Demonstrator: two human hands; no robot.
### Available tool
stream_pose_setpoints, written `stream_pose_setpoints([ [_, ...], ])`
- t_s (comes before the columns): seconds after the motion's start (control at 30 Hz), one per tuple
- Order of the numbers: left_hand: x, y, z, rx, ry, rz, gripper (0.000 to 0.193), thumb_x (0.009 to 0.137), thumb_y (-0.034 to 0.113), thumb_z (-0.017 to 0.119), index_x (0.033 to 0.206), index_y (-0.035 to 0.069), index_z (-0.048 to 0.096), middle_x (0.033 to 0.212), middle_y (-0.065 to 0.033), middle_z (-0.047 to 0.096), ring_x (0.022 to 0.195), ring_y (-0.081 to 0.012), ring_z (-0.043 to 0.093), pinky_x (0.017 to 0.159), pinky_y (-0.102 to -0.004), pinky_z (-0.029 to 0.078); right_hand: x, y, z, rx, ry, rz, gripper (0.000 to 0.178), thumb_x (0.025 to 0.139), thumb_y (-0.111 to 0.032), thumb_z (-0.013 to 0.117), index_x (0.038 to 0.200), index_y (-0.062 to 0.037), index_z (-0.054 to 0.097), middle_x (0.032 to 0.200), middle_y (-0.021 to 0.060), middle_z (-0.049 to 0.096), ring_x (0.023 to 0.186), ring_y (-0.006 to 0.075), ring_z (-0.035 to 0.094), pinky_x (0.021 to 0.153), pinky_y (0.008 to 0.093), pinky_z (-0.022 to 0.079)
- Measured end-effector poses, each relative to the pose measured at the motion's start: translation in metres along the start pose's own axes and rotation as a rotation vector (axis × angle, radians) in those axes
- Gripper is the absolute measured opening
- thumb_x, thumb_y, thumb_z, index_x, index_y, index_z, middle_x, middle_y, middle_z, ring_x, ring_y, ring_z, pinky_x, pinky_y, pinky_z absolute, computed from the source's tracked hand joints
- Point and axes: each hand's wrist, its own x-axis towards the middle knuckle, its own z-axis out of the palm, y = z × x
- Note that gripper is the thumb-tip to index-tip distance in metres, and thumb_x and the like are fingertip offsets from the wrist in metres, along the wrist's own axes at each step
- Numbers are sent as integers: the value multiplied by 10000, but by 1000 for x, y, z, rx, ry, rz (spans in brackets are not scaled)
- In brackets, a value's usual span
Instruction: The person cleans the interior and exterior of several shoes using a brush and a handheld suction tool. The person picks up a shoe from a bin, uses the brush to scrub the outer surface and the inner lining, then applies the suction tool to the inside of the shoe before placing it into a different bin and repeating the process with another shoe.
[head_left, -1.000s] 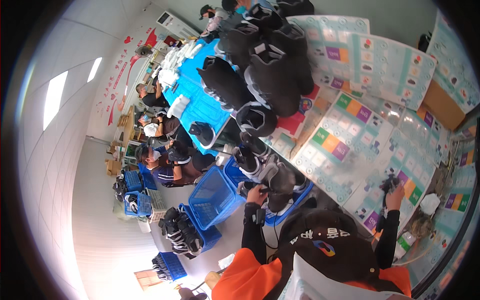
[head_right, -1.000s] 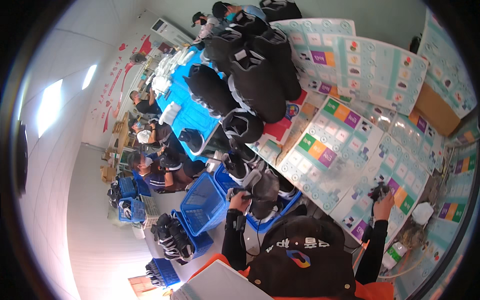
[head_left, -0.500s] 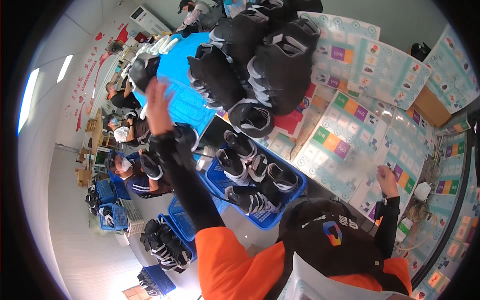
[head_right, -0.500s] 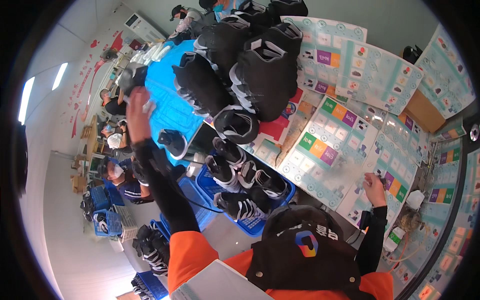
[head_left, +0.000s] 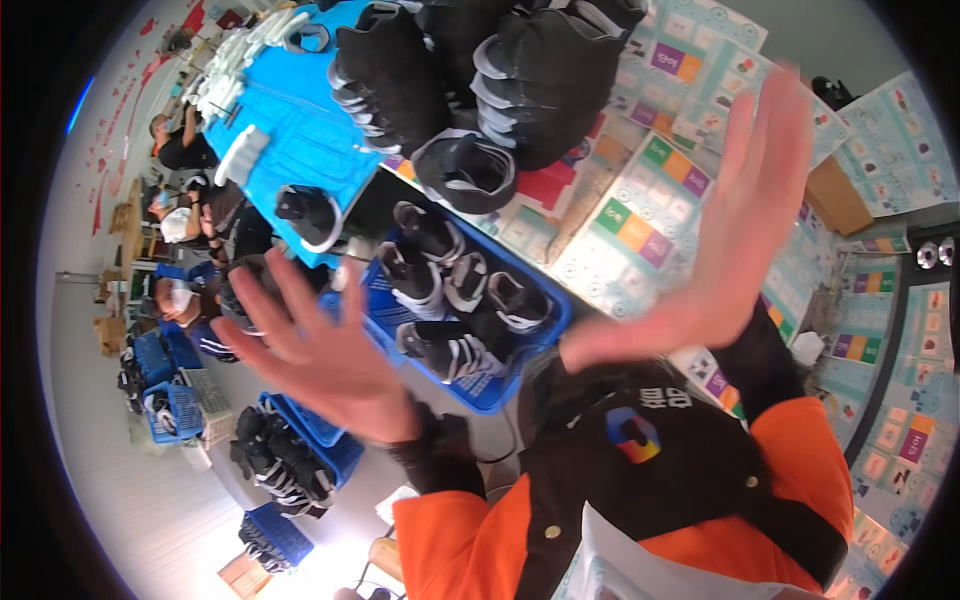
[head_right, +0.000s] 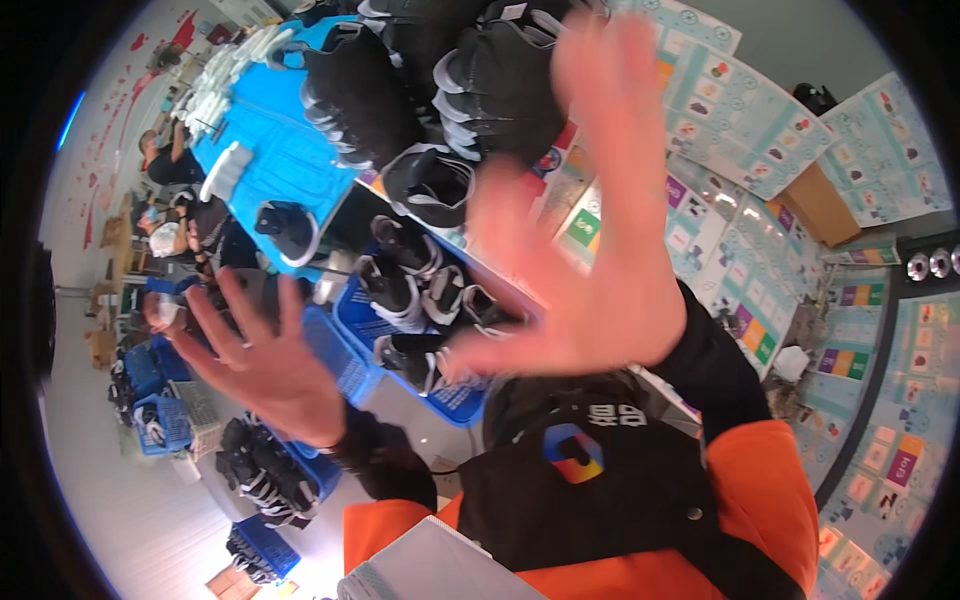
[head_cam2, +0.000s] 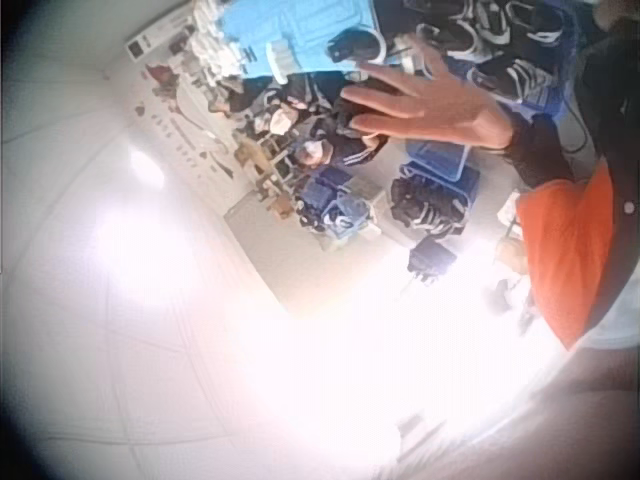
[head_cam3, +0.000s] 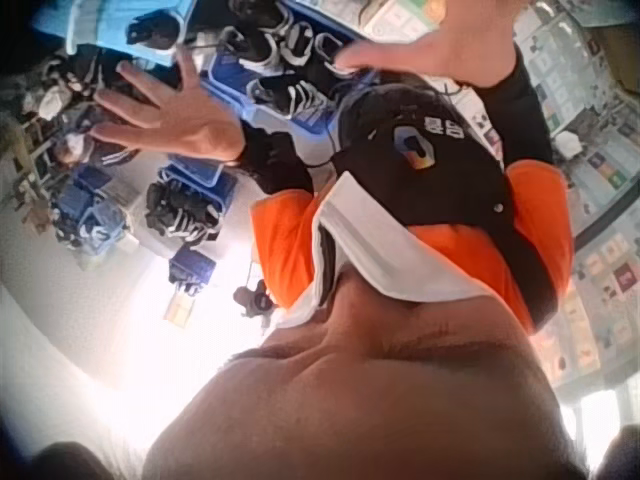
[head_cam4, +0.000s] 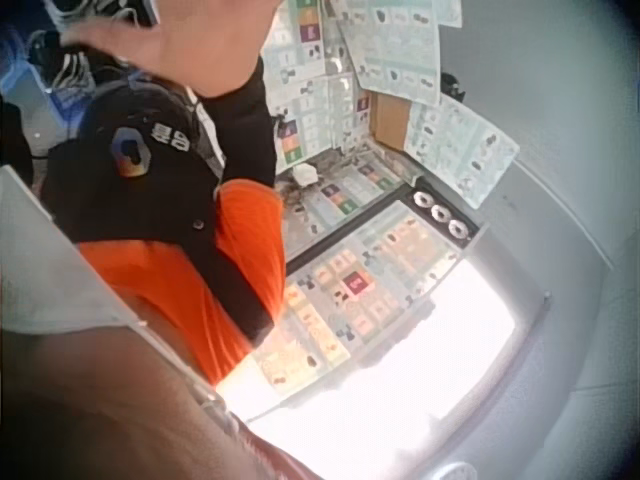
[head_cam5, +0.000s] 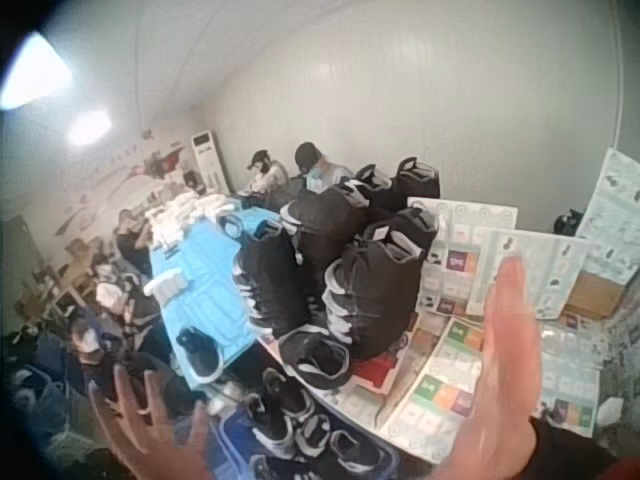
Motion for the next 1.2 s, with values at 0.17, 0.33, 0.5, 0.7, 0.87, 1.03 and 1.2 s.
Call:
stream_pose_setpoints([
  [0.17, -8, -1, -98, -261, -197, -333, 1303, 759, 856, 621, 1624, 19, 122, 1644, -331, 150, 1483, -551, 251, 1074, -690, 434, -8, 28, -16, 534, 484, 577, 1114, 742, -600, 844, 1565, -65, 316, 1642, 185, 265, 1495, 440, 300, 1170, 599, 273],
  [0.33, -22, 71, -154, -346, -1868, -967, 808, 970, 253, 733, 1568, -64, 291, 1551, -264, 450, 1241, -427, 615, 1014, -464, 523, -24, 6, -59, 957, -1279, 478, 806, 900, -459, 765, 1517, -42, 458, 1418, 197, 590, 1205, 312, 650, 923, 409, 550],
  [0.5, -57, 84, -147, -964, -1040, -1504, 791, 1010, 189, 667, 1586, -84, 199, 1476, -297, 514, 1362, -464, 507, 1039, -439, 535, -39, -14, -31, 1511, -1734, 110, 520, 998, -152, 672, 1459, 20, 504, 1162, 187, 737, 1033, 302, 743, 802, 353, 615],
  [0.7, -33, 136, -206, -840, -263, -415, 539, 1081, 155, 408, 1561, -54, 281, 1404, -255, 567, 1066, -302, 649, 788, -347, 603, 43, -2, 48, 2497, -1184, -263, 362, 1017, 81, 507, 1374, 126, 540, 1311, 304, 621, 1150, 358, 680, 924, 355, 605],
  [0.87, 36, 125, -258, -1152, -61, -199, 508, 1086, 159, 399, 1568, 14, 337, 1620, -200, 360, 1488, -307, 393, 1141, -474, 472, 101, -52, 124, 2383, -729, 398, 545, 1059, -354, 513, 1375, 90, 499, 1323, 272, 630, 1259, 330, 625, 1026, 407, 542],
  [1.03, 41, 45, -320, -141, 205, -544, 543, 1069, 248, 538, 1518, -22, 396, 1223, -168, 632, 1110, -228, 615, 961, -331, 500, 87, -94, 187, 1769, -1022, 685, 658, 1093, -476, 432, 1509, 31, 386, 881, 104, 719, 719, 137, 640, 602, 248, 479],
  [1.2, -1, 22, -286, 63, 18, -550, 589, 1072, 261, 553, 1519, -80, 379, 863, -70, 654, 757, -140, 580, 703, -265, 479, 71, -88, 141, 2022, -676, 254, 490, 1066, -362, 533, 1365, 22, 591, 776, 61, 672, 589, 122, 583, 513, 265, 436],
])
